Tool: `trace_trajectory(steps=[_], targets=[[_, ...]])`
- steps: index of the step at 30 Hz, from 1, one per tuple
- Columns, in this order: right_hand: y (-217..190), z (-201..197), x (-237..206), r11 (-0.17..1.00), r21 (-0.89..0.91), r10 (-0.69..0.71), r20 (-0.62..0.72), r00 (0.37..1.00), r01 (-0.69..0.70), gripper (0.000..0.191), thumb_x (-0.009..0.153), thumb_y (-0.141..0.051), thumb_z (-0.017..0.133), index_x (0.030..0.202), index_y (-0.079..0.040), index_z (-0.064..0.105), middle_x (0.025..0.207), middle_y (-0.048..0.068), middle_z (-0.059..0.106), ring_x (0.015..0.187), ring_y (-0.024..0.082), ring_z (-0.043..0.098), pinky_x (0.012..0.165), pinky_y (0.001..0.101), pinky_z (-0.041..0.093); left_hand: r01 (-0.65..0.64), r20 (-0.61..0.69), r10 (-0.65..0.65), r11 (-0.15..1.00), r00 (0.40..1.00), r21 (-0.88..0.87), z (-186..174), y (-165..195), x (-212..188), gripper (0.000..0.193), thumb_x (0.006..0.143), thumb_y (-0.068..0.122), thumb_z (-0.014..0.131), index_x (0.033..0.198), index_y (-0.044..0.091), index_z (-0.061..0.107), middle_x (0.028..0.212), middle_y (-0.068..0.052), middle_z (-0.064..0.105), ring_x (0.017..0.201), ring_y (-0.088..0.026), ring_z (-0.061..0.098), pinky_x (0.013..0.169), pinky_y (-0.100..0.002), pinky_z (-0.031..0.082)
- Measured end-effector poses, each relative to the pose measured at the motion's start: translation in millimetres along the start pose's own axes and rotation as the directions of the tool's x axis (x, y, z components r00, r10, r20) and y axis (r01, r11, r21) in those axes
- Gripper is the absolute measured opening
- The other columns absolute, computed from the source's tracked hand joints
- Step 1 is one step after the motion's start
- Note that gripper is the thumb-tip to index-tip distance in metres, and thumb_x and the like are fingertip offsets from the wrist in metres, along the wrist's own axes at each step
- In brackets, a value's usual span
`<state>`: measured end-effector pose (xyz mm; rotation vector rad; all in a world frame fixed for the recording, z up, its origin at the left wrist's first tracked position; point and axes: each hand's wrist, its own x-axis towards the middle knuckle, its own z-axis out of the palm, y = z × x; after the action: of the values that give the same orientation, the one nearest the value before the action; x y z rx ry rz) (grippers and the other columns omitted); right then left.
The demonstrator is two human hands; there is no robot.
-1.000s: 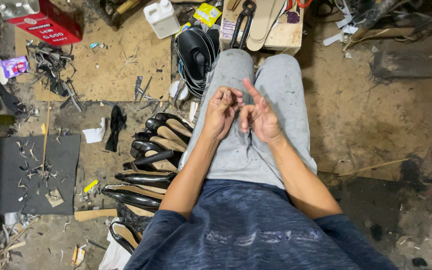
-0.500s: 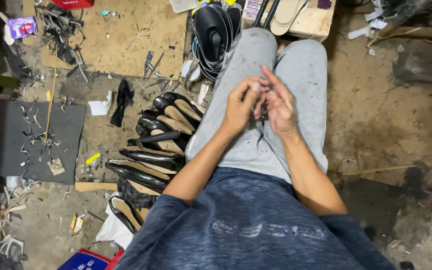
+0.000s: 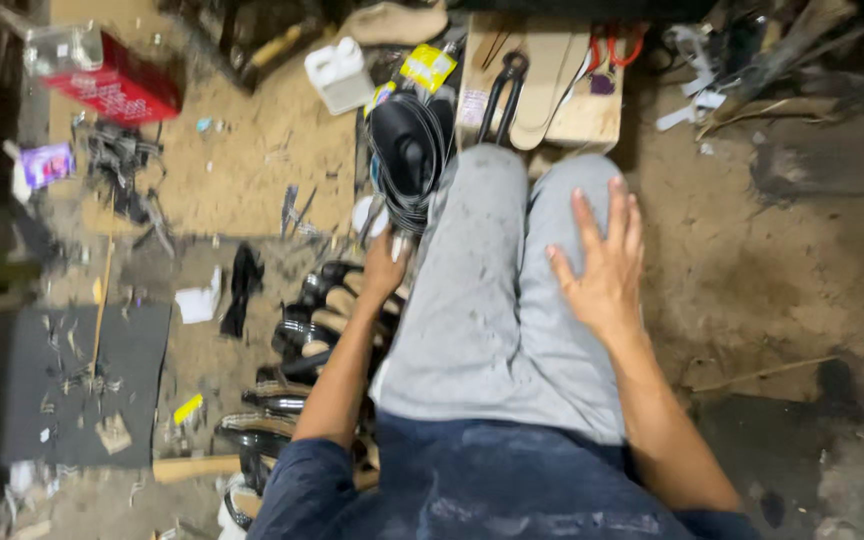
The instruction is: The person sits on the floor in a workshop and applies glue to the edges of black high-heeled shoes using a brush. They dip the brush into a container of glue and spread it along the shoe's perimeter, handling several shoes one at a time.
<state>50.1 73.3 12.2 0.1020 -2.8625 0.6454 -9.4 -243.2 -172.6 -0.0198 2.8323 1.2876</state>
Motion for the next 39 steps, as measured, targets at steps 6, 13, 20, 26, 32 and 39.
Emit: trace_trajectory(steps=[6, 13, 20, 26, 32, 39], targets=[[-20.4, 11.5, 21.8, 0.980, -0.192, 0.056, 0.032, 0.998, -0.049, 0.077, 0.087, -0.042, 0.071, 0.156, -0.024, 0.043, 0.167, 0.026, 0.016, 0.147, 0.055, 0.024, 0.113, 0.0652, 0.030, 0.310, 0.046, -0.337, 0.903, 0.940, 0.297, 8.3, -31.6, 62.0, 0.115, 0.072, 0.046, 0.088, 0.158, 0.003, 0.024, 0.156, -0.034, 0.032, 0.148, -0.052, 0.024, 0.123, -0.048, 0.024], [-45.8, 7.1, 52.6, 0.969, -0.232, 0.098, 0.038, 0.994, -0.087, 0.074, 0.084, -0.042, 0.070, 0.152, -0.026, 0.045, 0.163, 0.027, 0.018, 0.143, 0.056, 0.025, 0.112, 0.0651, 0.029, 0.543, 0.118, -0.653, 0.704, 0.748, 0.457, 21.3, -42.9, 106.6, 0.142, 0.062, 0.043, 0.097, 0.165, 0.027, 0.001, 0.170, -0.023, -0.003, 0.155, -0.048, 0.010, 0.125, -0.056, 0.017], [-48.8, 11.4, 69.2, 0.975, -0.206, 0.097, 0.044, 0.994, -0.086, 0.070, 0.084, -0.039, 0.070, 0.149, -0.024, 0.048, 0.161, 0.027, 0.023, 0.141, 0.057, 0.027, 0.112, 0.0638, 0.029, 0.559, 0.003, -0.663, 0.634, 0.748, 0.534, 54.5, -71.9, 128.2, 0.134, 0.066, 0.035, 0.093, 0.168, 0.034, 0.005, 0.168, -0.021, 0.017, 0.142, -0.045, 0.038, 0.119, -0.052, 0.035], [-50.1, 16.8, 76.2, 0.975, -0.209, 0.092, 0.062, 0.994, -0.077, 0.067, 0.084, -0.039, 0.070, 0.147, -0.024, 0.051, 0.160, 0.027, 0.025, 0.142, 0.055, 0.028, 0.112, 0.0637, 0.029, 0.483, 0.001, -0.570, 0.696, 0.821, 0.530, 58.3, -97.0, 132.2, 0.114, 0.070, 0.042, 0.092, 0.158, 0.022, 0.024, 0.158, -0.024, 0.025, 0.133, -0.049, 0.041, 0.110, -0.047, 0.043], [-37.6, 16.5, 101.6, 0.998, -0.024, 0.053, -0.019, 0.998, -0.054, 0.061, 0.086, -0.031, 0.072, 0.142, -0.011, 0.057, 0.154, 0.022, 0.044, 0.141, 0.048, 0.038, 0.111, 0.0569, 0.034, 0.580, -0.037, -0.643, 0.663, 0.765, 0.473, 55.4, -90.6, 131.1, 0.108, 0.067, 0.038, 0.095, 0.152, 0.019, 0.032, 0.155, -0.024, 0.029, 0.132, -0.048, 0.042, 0.105, -0.051, 0.047], [-28.7, 42.2, 259.4, 0.860, 0.173, -0.457, -0.155, 0.876, 0.480, 0.028, 0.095, -0.006, 0.071, 0.120, 0.001, 0.063, 0.118, 0.017, 0.060, 0.113, 0.038, 0.054, 0.097, 0.0470, 0.045, 0.663, -0.015, -0.740, 0.594, 0.673, 0.454, 40.1, -65.9, 130.7, 0.113, 0.064, 0.031, 0.094, 0.157, 0.024, 0.030, 0.157, -0.021, 0.032, 0.140, -0.047, 0.040, 0.106, -0.048, 0.050]])
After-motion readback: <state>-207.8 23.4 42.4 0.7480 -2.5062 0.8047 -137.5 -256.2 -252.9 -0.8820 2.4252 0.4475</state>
